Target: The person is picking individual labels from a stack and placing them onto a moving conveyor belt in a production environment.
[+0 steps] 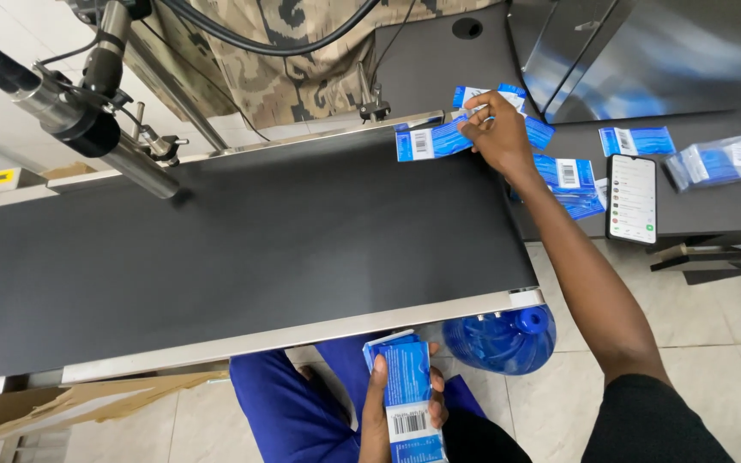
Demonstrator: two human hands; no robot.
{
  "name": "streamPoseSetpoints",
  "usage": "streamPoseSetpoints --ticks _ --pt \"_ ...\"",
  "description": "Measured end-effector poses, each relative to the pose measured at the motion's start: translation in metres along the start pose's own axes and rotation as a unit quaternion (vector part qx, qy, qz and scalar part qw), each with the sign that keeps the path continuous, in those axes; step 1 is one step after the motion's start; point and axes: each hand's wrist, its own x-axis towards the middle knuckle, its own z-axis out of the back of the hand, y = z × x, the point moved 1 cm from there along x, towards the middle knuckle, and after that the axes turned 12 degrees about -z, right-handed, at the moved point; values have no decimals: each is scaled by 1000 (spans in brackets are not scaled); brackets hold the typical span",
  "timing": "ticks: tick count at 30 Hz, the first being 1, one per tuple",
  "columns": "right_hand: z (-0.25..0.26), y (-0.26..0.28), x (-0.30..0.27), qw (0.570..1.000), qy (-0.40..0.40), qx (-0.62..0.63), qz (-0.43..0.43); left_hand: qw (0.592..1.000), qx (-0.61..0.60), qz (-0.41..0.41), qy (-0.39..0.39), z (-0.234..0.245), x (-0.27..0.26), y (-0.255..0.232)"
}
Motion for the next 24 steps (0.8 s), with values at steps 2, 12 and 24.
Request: streamPoseSetpoints --ticks 2,12,24 --pt "-7 -11 11 999 -13 -19 31 1000 2 3 4 4 2 0" --pt "-16 -7 -4 961 -66 -217 156 1000 6 5 16 5 2 -2" --pt "14 60 -230 949 287 -118 61 997 -1 21 74 -9 10 2"
